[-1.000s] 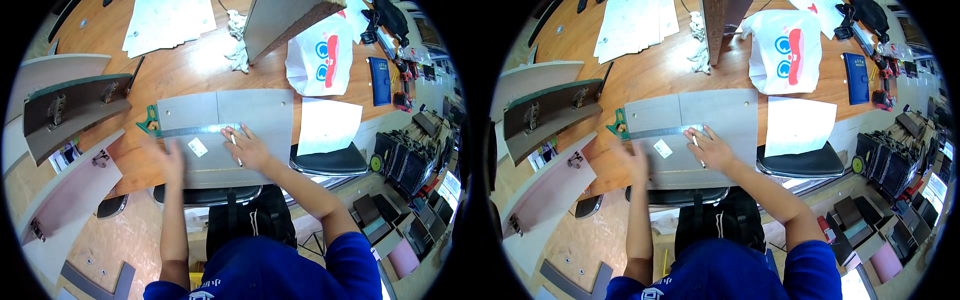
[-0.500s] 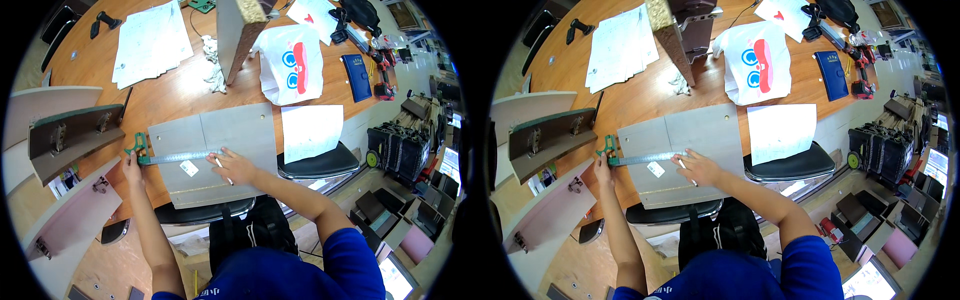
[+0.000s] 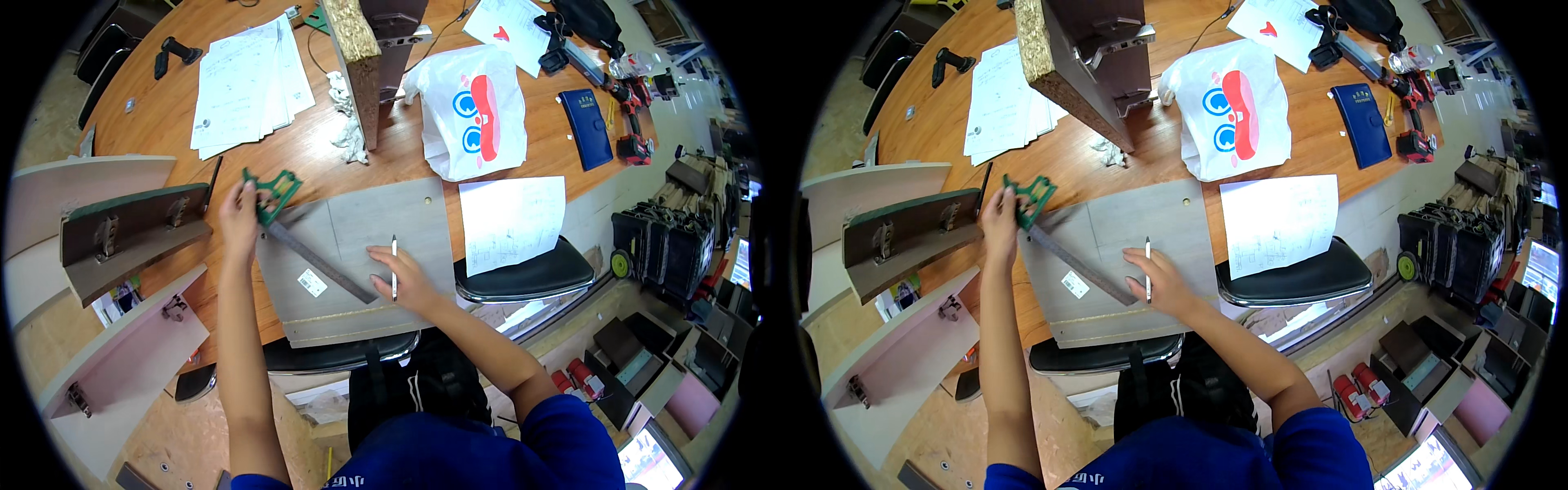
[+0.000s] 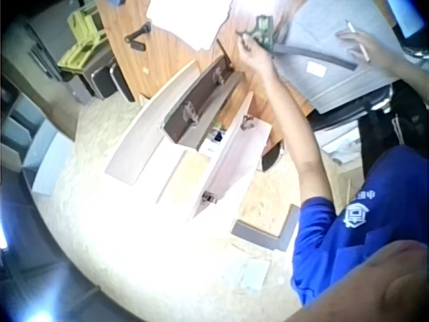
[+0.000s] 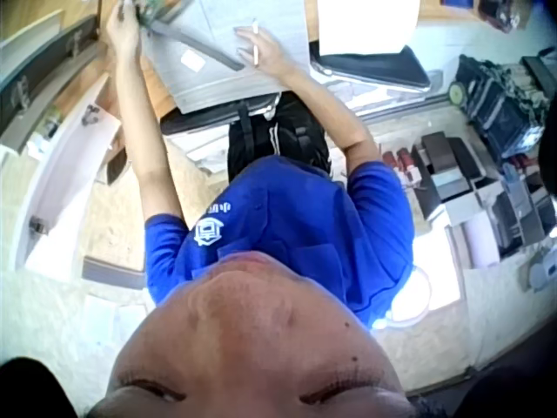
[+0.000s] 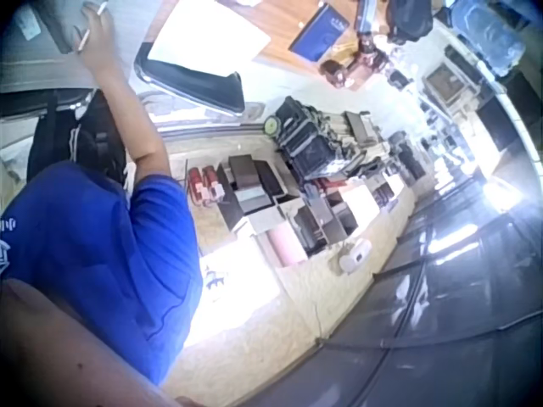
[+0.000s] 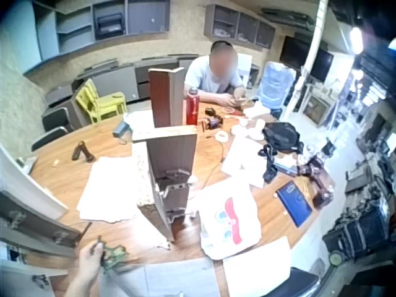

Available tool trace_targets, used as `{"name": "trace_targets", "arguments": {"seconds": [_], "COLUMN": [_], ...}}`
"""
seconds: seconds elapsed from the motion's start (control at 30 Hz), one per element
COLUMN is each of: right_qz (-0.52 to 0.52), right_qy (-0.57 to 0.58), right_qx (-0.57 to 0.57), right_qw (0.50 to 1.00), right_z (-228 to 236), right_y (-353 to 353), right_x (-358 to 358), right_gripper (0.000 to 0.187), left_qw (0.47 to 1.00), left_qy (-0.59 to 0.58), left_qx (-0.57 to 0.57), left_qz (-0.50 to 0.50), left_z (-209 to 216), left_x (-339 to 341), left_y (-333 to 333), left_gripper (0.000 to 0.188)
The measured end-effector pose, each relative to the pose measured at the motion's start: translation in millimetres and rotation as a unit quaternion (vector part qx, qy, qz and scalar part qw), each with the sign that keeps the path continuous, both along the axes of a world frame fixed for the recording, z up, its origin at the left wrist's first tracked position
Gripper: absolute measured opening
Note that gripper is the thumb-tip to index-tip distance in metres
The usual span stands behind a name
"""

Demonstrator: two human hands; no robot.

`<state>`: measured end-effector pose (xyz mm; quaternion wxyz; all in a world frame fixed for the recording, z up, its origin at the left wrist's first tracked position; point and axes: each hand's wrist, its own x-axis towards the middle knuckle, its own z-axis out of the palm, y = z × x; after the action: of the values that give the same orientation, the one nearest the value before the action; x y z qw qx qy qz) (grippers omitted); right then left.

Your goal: The person uses a combination square and a pen to mark straight lines and points on a grey rectangular board. They repeatedly reposition the square to draw lines and make small marks at specific intervals on the board's surface.

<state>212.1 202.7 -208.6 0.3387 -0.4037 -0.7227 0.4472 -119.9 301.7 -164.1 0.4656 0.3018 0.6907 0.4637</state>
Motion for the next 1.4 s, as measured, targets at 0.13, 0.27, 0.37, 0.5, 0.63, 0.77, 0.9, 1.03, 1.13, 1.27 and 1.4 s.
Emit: {"name": "trace_targets", "arguments": {"seconds": [0.13, 0.27, 0.37, 0.5, 0.63, 0.77, 0.9, 1.03, 1.13, 1.27, 1.4], "right_qz": [-0.002, 0.0, -0.002, -0.014, -0.032, -0.043, -0.021, 0.027, 0.038, 0.025, 0.026], "right_qy": [0.0, -0.007, -0.009, -0.006, -0.041, -0.062, -0.062, -0.095, -0.098, -0.15, -0.169], "right_qx": [-0.007, -0.018, -0.015, -0.009, 0.046, 0.067, 0.103, 0.133, 0.156, 0.146, 0.16], "right_qw": [1.0, 1.0, 1.0, 1.0, 0.998, 0.995, 0.992, 0.986, 0.982, 0.977, 0.972], "right_z": [2, -3, -10, -14, -12, -12, -14, -12, -24, -36, -31], "right_y": [7, 1, -4, -6, 6, 30, 58, 95, 128, 153, 158], "right_x": [1, 6, 10, 14, 17, 28, 30, 3, -21, -26, -26], "right_gripper": [0.046, 0.044, 0.043, 0.041, 0.039, 0.039, 0.04, 0.044, 0.045, 0.043, 0.038], "left_qw": [0.999, 0.998, 0.995, 0.988, 0.983, 0.975, 0.953, 0.955, 0.941, 0.964, 0.932], "left_qy": [-0.005, -0.027, -0.047, -0.062, -0.028, 0.07, 0.14, 0.105, 0.177, 0.058, 0.176], "left_qx": [-0.01, -0.053, -0.056, -0.071, -0.093, -0.105, -0.154, -0.125, -0.094, -0.134, -0.133], "left_qz": [-0.04, -0.033, -0.063, -0.121, -0.158, -0.182, -0.22, -0.249, -0.272, -0.221, -0.286], "left_z": [-22, -40, -43, -44, -48, -58, -48, -52, -59, -45, -40], "left_x": [23, 16, 16, 32, 49, 42, 33, 33, 26, 31, 36], "left_y": [35, 51, 63, 76, 77, 70, 64, 62, 59, 56, 58], "left_gripper": [0.028, 0.032, 0.031, 0.028, 0.026, 0.026, 0.028, 0.029, 0.027, 0.025, 0.025]}}
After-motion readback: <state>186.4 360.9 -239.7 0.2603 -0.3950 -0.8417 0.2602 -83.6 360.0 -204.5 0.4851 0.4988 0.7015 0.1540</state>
